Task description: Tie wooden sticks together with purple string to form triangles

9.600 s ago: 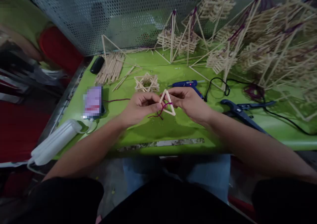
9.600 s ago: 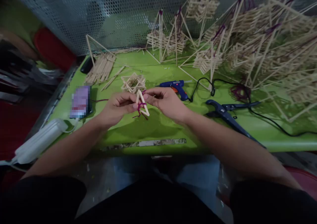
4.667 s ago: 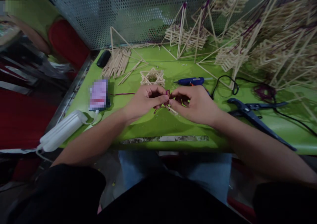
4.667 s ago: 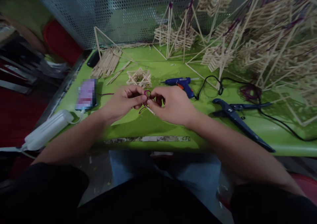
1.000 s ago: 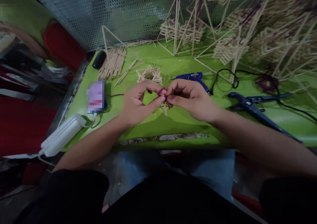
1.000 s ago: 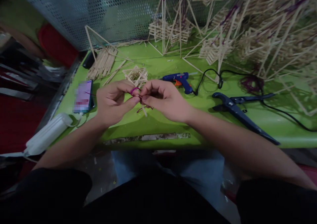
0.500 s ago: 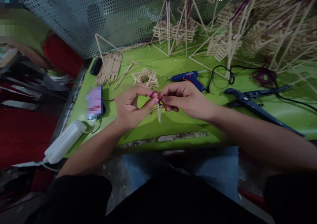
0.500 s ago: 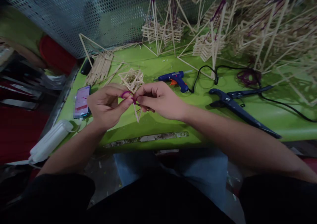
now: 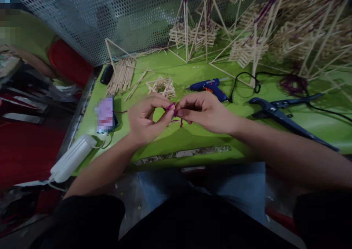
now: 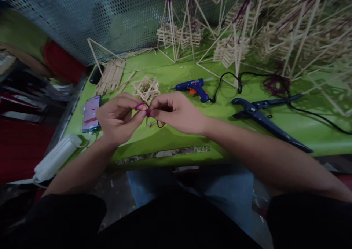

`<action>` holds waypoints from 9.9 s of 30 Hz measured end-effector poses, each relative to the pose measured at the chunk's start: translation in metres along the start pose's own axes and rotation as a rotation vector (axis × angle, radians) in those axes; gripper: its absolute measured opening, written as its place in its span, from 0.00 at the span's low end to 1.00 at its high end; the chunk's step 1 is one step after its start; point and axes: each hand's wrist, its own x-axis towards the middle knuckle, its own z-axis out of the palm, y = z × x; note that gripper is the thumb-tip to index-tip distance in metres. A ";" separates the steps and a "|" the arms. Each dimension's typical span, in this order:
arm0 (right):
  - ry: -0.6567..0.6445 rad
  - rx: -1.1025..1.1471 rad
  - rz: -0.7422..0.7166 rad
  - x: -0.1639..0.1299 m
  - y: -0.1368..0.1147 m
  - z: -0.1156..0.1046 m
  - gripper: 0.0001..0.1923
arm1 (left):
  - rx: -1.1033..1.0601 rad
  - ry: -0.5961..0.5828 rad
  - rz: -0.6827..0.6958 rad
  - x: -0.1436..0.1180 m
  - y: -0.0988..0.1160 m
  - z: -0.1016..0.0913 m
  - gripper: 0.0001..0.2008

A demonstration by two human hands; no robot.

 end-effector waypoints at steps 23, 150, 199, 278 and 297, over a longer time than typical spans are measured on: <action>0.123 -0.203 -0.171 -0.005 -0.005 -0.002 0.11 | -0.070 0.061 -0.169 -0.002 0.006 0.002 0.13; 0.356 -0.740 -0.476 -0.007 0.002 -0.004 0.03 | 0.046 -0.167 -0.507 0.002 0.020 0.006 0.10; 0.179 -0.222 -0.169 0.002 0.002 -0.017 0.19 | 0.141 -0.106 -0.278 0.001 0.026 -0.001 0.09; 0.328 -1.120 -0.457 -0.012 0.015 0.007 0.12 | -0.371 -0.033 -0.589 -0.005 0.004 0.002 0.15; 0.372 -0.528 -0.656 -0.016 0.006 0.006 0.05 | -0.201 0.001 -0.413 -0.003 0.005 -0.001 0.10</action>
